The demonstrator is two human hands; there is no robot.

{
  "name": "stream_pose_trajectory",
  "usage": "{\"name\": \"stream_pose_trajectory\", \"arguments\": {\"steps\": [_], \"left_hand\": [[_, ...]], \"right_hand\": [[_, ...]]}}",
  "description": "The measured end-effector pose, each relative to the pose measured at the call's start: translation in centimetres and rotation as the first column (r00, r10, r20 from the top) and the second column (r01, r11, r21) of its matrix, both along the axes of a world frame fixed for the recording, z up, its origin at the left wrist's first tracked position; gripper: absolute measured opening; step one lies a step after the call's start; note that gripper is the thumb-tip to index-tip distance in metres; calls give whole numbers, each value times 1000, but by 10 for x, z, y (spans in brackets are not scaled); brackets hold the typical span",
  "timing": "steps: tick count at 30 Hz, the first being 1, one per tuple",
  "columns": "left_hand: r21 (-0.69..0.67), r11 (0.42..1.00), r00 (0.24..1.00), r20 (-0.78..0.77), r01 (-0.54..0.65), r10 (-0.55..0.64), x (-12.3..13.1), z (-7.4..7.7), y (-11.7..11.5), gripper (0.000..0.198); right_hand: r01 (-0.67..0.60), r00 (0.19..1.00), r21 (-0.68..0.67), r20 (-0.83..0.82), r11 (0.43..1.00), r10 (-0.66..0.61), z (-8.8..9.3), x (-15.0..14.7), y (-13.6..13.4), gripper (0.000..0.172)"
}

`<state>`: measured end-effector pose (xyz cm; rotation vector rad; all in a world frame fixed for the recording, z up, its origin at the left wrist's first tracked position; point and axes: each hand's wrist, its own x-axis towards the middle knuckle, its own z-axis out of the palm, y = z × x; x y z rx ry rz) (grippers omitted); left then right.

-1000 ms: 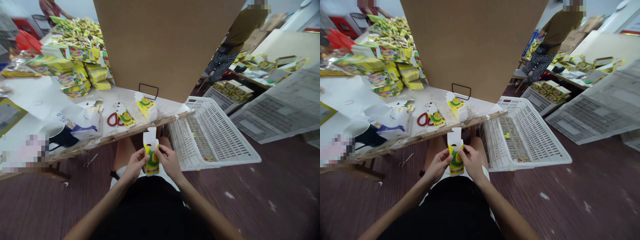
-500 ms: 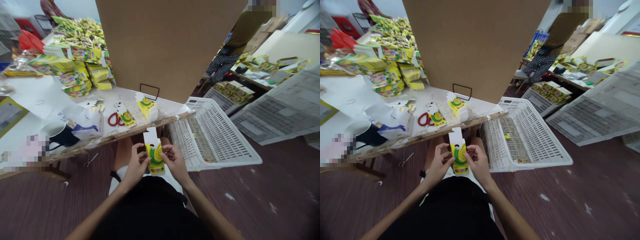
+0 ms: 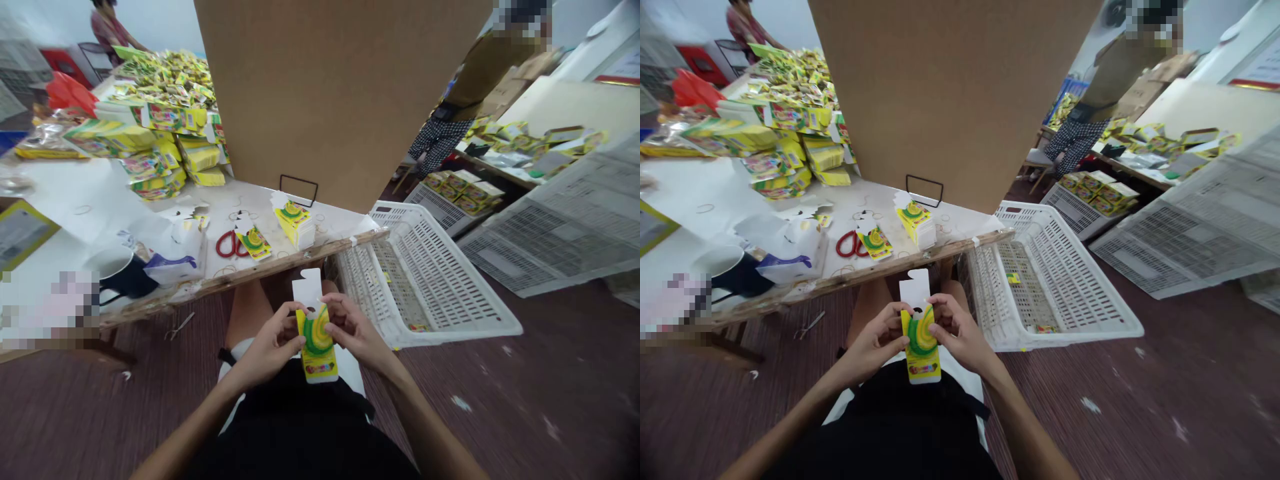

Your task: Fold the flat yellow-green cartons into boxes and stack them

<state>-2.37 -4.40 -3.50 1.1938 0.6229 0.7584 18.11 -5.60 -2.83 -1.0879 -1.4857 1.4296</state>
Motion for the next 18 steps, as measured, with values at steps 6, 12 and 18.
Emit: {"name": "stream_pose_trajectory", "arguments": {"steps": [6, 12, 18], "left_hand": [[56, 996, 995, -72, 70, -66, 3, 6, -1, 27], [16, 999, 999, -4, -37, 37, 7, 1, -1, 66], [115, 992, 990, -122, -60, 74, 4, -4, -1, 44]], "right_hand": [[55, 975, 137, 207, 989, -83, 2, -2, 2, 19], [203, 973, 212, 62, 956, -221, -1, -9, 6, 30], [104, 955, 338, 228, 935, -189, 12, 4, 6, 38]]}}
